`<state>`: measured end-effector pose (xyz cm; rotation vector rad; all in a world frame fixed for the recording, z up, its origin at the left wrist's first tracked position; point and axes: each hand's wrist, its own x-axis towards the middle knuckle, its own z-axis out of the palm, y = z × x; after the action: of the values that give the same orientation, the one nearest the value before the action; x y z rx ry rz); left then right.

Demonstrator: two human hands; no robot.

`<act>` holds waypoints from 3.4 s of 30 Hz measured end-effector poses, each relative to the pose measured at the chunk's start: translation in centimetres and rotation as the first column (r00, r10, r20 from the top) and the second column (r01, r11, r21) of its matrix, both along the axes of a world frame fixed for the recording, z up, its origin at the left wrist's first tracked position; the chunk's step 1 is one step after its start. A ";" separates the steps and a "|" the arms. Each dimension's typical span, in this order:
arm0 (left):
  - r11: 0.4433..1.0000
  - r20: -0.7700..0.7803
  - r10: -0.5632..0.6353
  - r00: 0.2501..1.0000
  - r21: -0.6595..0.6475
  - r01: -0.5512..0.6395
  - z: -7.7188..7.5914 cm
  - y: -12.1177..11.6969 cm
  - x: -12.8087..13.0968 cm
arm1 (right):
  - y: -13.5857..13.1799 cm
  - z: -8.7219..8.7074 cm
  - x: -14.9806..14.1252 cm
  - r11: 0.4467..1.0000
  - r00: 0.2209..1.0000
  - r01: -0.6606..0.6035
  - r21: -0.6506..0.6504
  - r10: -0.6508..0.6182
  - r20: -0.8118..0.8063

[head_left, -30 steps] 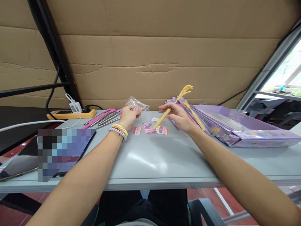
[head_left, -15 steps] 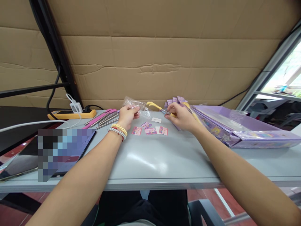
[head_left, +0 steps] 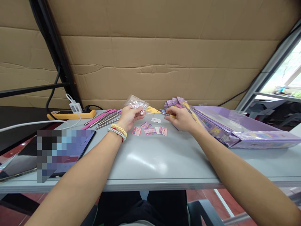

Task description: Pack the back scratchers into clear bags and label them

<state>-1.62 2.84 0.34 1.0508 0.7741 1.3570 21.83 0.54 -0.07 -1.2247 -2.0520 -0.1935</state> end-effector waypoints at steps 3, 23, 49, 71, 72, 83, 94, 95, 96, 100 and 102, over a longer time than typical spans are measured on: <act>1.000 0.008 -0.018 1.000 -0.004 0.018 0.0 -0.1 0.0 | 0.1 -0.1 0.1 1.000 1.000 0.000 0.025 0.001 -0.031; 0.999 0.004 -0.047 0.999 -0.006 0.047 0.0 -1.7 2.0 | -1.2 -0.5 -3.9 0.988 0.998 -0.026 0.155 0.033 -0.047; 0.997 0.015 -0.072 0.997 0.039 0.071 -0.3 -2.3 2.8 | -1.1 -1.2 -4.9 0.960 0.987 -0.101 0.261 0.130 -0.098; 0.995 0.127 0.032 0.991 0.093 -0.044 0.1 -1.3 1.4 | -1.6 0.2 -3.8 0.924 0.852 -0.291 -0.248 0.131 -0.507; 0.996 0.116 0.007 0.993 0.092 -0.017 0.0 -1.5 1.7 | -1.8 0.3 -4.2 0.929 0.849 -0.291 -0.227 0.141 -0.509; 0.995 0.115 -0.001 0.993 0.100 -0.010 0.7 -1.1 0.9 | -1.3 0.3 -2.9 0.816 0.750 -0.512 -0.268 0.273 -0.602; 0.993 0.028 -0.085 0.996 0.089 0.082 1.0 -1.3 0.5 | -1.6 0.4 -3.1 0.891 0.808 -0.404 -0.205 0.243 -0.536; 0.993 0.015 -0.089 0.996 0.083 0.088 1.0 -1.4 0.5 | -1.6 0.3 -3.1 0.912 0.822 -0.370 -0.179 0.231 -0.520; 0.992 0.004 -0.096 0.995 0.078 0.095 0.9 -1.4 0.6 | -1.5 0.3 -3.0 0.927 0.834 -0.338 -0.159 0.217 -0.507; 0.985 -0.028 -0.150 0.988 0.080 0.152 0.5 -1.7 1.3 | -1.3 0.3 -2.9 0.951 0.859 -0.277 -0.140 0.179 -0.480; 0.976 -0.067 -0.195 0.979 0.087 0.200 0.1 -1.9 1.7 | -1.4 0.4 -3.0 0.954 0.875 -0.264 -0.145 0.173 -0.452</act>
<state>0.12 0.92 0.46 1.2122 0.6348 1.2061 18.84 -0.83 0.33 -1.0245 -1.8194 0.3790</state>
